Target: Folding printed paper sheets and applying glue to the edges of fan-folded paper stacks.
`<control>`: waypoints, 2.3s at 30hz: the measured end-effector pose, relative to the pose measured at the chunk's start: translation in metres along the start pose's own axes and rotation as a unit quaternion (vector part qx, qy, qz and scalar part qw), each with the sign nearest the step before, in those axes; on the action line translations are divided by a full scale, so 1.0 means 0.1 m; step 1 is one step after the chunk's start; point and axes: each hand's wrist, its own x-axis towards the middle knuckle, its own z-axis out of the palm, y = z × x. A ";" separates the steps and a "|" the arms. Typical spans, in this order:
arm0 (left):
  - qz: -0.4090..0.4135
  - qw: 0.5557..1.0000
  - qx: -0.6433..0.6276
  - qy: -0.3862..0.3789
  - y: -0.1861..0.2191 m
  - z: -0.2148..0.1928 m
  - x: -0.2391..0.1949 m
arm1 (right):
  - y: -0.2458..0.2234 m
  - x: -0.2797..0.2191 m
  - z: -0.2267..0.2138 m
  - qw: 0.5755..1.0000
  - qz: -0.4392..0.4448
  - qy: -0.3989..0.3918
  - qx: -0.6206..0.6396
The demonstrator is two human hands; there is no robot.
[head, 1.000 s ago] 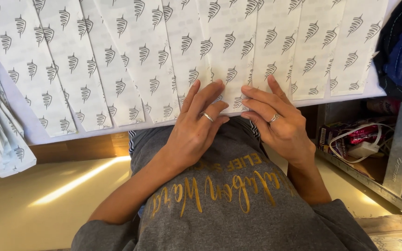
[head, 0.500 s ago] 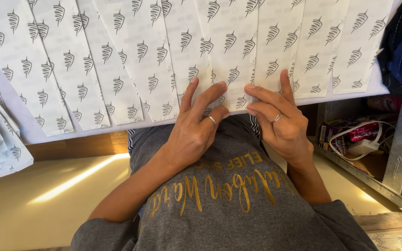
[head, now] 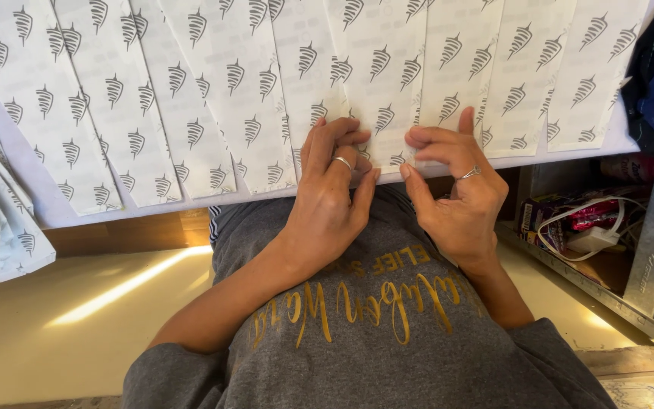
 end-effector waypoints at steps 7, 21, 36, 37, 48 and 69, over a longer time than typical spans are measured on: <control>-0.040 0.998 -0.054 -0.008 0.08 -0.06 -0.01 | 0.10 -0.07 0.04 0.999 0.011 0.008 -0.030; -0.006 0.998 0.050 -0.032 0.05 0.07 0.04 | 0.05 -0.02 -0.03 1.000 0.019 -0.009 -0.019; 0.019 0.997 -0.077 -0.024 0.06 -0.12 -0.09 | -0.10 0.01 0.02 0.999 0.028 0.008 -0.029; 0.019 0.997 -0.075 -0.021 0.05 -0.22 -0.11 | -0.10 0.01 0.03 0.999 0.026 0.007 -0.027; 0.095 0.991 0.084 -0.048 -0.21 -0.67 -0.30 | 0.01 0.10 0.31 0.966 -0.189 -0.174 -0.024; 0.068 0.997 0.020 0.015 -0.31 -0.54 -0.38 | -0.09 0.01 0.40 0.992 -0.095 -0.085 0.010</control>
